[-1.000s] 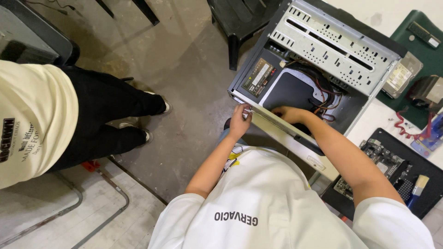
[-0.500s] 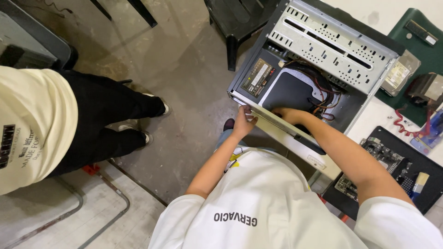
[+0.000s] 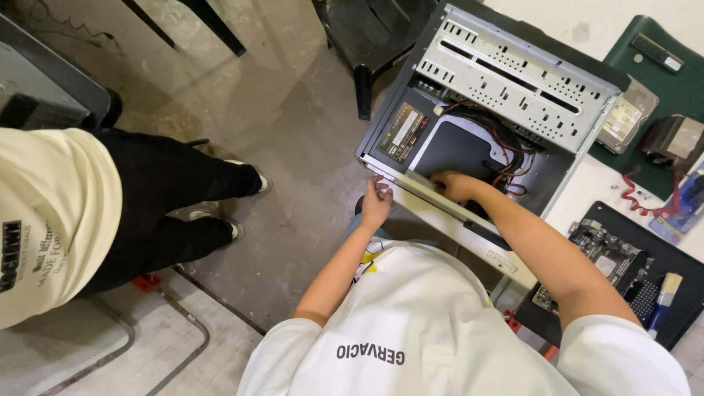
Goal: The person installs a power supply unit into a computer case, routes its cables, and then uses a screwdriver to secure the unit in place. The person also handles a hard drive and a motherboard on the workbench.
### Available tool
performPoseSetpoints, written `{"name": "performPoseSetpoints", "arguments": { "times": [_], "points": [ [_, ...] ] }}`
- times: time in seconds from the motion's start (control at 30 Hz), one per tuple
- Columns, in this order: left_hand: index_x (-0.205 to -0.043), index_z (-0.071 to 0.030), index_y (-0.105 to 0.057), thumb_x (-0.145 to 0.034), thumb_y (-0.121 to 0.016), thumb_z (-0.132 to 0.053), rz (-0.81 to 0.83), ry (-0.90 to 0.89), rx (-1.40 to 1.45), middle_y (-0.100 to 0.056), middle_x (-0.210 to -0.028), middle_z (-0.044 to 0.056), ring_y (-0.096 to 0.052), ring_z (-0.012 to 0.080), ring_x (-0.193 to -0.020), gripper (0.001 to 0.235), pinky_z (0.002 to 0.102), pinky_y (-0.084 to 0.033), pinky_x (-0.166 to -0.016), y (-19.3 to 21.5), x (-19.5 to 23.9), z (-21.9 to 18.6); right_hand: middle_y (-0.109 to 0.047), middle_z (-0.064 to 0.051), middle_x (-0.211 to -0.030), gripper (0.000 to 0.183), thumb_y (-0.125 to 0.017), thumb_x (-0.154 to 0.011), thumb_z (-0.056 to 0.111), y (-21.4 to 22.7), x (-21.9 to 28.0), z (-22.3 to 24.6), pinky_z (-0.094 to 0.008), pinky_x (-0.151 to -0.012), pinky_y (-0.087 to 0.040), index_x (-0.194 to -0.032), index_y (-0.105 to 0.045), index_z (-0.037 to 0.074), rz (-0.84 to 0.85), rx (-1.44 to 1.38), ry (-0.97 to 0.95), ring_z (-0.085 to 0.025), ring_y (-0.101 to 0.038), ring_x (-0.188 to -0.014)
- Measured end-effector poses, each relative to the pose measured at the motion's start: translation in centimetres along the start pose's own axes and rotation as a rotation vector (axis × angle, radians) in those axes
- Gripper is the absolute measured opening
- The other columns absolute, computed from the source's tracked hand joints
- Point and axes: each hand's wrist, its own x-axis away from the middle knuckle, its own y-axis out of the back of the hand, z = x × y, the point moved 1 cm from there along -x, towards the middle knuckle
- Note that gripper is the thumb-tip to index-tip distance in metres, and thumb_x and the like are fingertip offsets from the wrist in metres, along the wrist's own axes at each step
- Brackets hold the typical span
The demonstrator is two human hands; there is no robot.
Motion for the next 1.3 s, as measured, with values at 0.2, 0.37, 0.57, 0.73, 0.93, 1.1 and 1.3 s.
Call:
{"name": "performPoseSetpoints", "arguments": {
  "times": [0.2, 0.37, 0.57, 0.73, 0.93, 1.1, 1.3],
  "points": [
    [-0.136, -0.007, -0.050, -0.100, -0.059, -0.011, -0.007, -0.038, -0.025, -0.065, -0.112, 0.014, -0.066, 0.0239, -0.098, 0.038, 0.041, -0.056, -0.085, 0.8, 0.4, 0.1, -0.072, -0.019, -0.126, 0.044, -0.059, -0.096, 0.019, 5.6, 5.8, 3.8, -0.048, -0.104, -0.053, -0.138, -0.065, 0.009, -0.161, 0.124, -0.120, -0.036, -0.067, -0.121],
    [-0.115, -0.004, -0.060, -0.100, -0.059, -0.018, -0.006, -0.013, -0.063, -0.066, -0.100, 0.016, -0.065, 0.0260, -0.090, 0.021, 0.043, -0.054, -0.081, 0.9, 0.7, 3.3, -0.068, 0.000, -0.122, 0.030, -0.062, -0.100, 0.022, 8.2, 15.2, 4.0, -0.042, -0.099, -0.055, -0.128, -0.067, 0.029, -0.766, -0.014, -0.194, -0.024, -0.065, -0.121],
    [-0.103, -0.010, -0.072, -0.095, -0.054, -0.014, 0.279, -0.474, -0.316, -0.071, -0.102, 0.007, -0.068, 0.0232, -0.091, 0.020, 0.033, -0.052, -0.084, 0.0, 7.9, -12.4, -0.053, -0.005, -0.100, 0.033, -0.058, -0.102, 0.001, 3.5, 24.2, -7.2, -0.023, -0.077, -0.045, -0.130, -0.044, 0.012, -1.682, -0.728, -0.130, -0.012, -0.054, -0.083],
    [-0.108, -0.017, -0.075, -0.097, -0.056, -0.025, 0.711, -0.499, -0.714, -0.070, -0.090, 0.007, -0.069, 0.0267, -0.083, 0.024, 0.040, -0.053, -0.080, -2.2, 10.6, -21.2, -0.056, -0.007, -0.092, 0.024, -0.070, -0.099, 0.007, -7.4, 24.9, -22.2, -0.033, -0.071, -0.045, -0.120, -0.057, 0.008, -1.769, -0.657, -0.578, -0.019, -0.057, -0.081],
    [-0.101, -0.021, -0.065, -0.097, -0.059, -0.021, 0.804, -1.185, -0.765, -0.068, -0.092, 0.000, -0.069, 0.0227, -0.093, 0.007, 0.040, -0.055, -0.084, -6.2, 17.5, -31.3, -0.062, -0.010, -0.094, 0.036, -0.077, -0.095, 0.017, -12.4, 22.1, -23.9, -0.038, -0.067, -0.052, -0.126, -0.063, 0.003, -1.600, -0.855, -0.807, -0.023, -0.063, -0.080],
    [-0.090, -0.025, -0.060, -0.096, -0.063, -0.021, 0.659, -1.482, -0.733, -0.062, -0.085, -0.007, -0.065, 0.0126, -0.088, 0.007, 0.034, -0.050, -0.085, -7.7, 19.8, -32.6, -0.066, -0.022, -0.103, 0.035, -0.078, -0.092, 0.009, -14.3, 18.4, -27.3, -0.043, -0.065, -0.057, -0.125, -0.067, 0.002, -1.605, -0.907, -0.758, -0.036, -0.068, -0.091],
    [-0.087, -0.025, -0.058, -0.096, -0.063, -0.023, 0.731, -1.515, -0.695, -0.059, -0.082, -0.008, -0.062, 0.0128, -0.082, 0.010, 0.034, -0.049, -0.080, -9.5, 20.5, -30.7, -0.061, -0.012, -0.092, 0.029, -0.077, -0.091, 0.007, -11.1, 19.4, -19.8, -0.033, -0.069, -0.053, -0.117, -0.066, -0.001, -1.684, -0.986, -0.603, -0.022, -0.060, -0.085]
  ]
}}
